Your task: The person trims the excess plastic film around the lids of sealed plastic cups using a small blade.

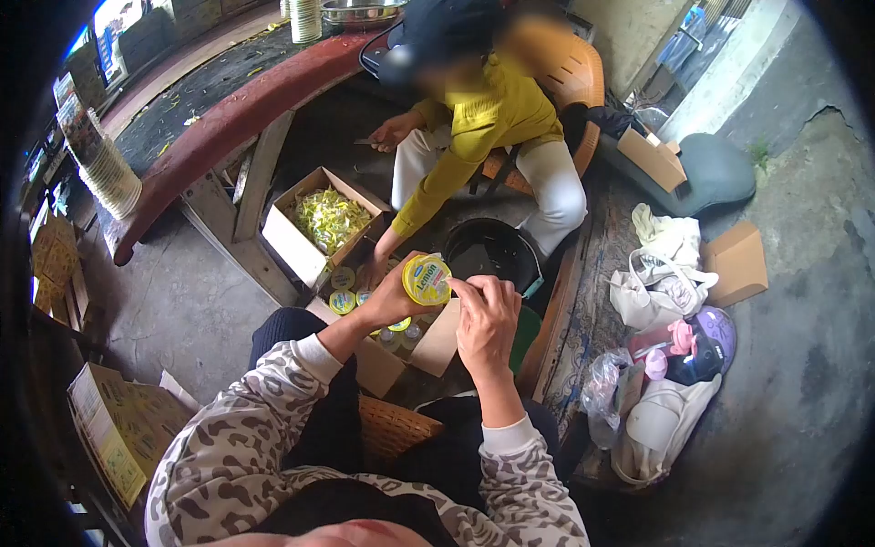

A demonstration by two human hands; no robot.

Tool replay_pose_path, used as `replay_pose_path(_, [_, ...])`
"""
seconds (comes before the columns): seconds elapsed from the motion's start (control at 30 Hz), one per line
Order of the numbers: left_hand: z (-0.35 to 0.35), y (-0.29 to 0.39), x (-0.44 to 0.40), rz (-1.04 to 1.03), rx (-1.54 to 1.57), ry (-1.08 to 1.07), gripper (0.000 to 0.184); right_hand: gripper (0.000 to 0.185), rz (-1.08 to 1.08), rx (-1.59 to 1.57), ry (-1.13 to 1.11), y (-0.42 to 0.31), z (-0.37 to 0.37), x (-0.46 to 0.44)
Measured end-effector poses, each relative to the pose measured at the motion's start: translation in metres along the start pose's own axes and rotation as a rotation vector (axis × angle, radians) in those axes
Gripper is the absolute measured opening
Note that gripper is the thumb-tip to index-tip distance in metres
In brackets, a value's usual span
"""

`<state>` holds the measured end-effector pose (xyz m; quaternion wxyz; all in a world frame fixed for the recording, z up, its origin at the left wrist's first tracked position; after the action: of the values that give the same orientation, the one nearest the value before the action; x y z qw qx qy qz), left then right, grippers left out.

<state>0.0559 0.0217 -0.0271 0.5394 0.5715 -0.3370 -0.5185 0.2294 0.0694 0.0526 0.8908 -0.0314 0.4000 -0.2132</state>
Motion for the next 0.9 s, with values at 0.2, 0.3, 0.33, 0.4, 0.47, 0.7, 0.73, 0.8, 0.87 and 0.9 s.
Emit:
replay_pose_path(0.2, [-0.012,0.001,0.006,0.041,0.006,-0.032,0.068,0.028,0.022,0.027,-0.031,-0.003,0.001,0.001])
replay_pose_path(0.3, [-0.016,0.0,0.007,0.018,-0.017,0.002,0.071,0.027,0.041,0.035,-0.033,-0.005,0.0,0.001])
replay_pose_path(0.33, [-0.016,-0.001,0.008,0.017,-0.016,0.005,0.071,0.026,0.037,0.039,-0.043,-0.006,0.0,0.001])
replay_pose_path(0.4, [-0.016,-0.003,0.007,0.019,0.011,-0.014,0.073,0.026,0.038,0.042,-0.05,-0.008,0.0,0.001])
replay_pose_path(0.47, [-0.016,-0.002,0.008,0.015,0.015,-0.014,0.071,0.026,0.054,0.087,-0.074,-0.007,-0.001,0.002])
replay_pose_path(0.7, [-0.017,0.004,0.009,-0.007,0.003,0.002,0.067,0.027,0.05,0.124,-0.108,-0.008,0.0,0.002])
replay_pose_path(0.73, [-0.018,0.002,0.009,-0.001,0.008,0.005,0.067,0.029,0.06,0.115,-0.105,-0.008,-0.003,0.003])
replay_pose_path(0.8, [-0.018,0.002,0.01,0.005,0.014,0.001,0.067,0.028,0.057,0.116,-0.105,-0.009,-0.003,0.003])
replay_pose_path(0.87, [-0.017,0.006,0.011,0.047,0.046,-0.012,0.067,0.028,0.053,0.116,-0.1,-0.009,-0.003,0.002])
replay_pose_path(0.9, [-0.017,0.006,0.01,0.046,0.045,-0.014,0.067,0.028,0.055,0.121,-0.1,-0.009,-0.001,0.002])
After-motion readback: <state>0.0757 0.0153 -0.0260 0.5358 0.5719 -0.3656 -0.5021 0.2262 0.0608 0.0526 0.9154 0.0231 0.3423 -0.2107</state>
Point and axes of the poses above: each hand's wrist, its own x-axis away from the middle knuckle, its own z-axis out of the back of the hand, y = z × x, the point moved 1 cm from there along -x, towards the middle knuckle, and after that the axes turned 4 degrees about z, right-handed, at the moved point
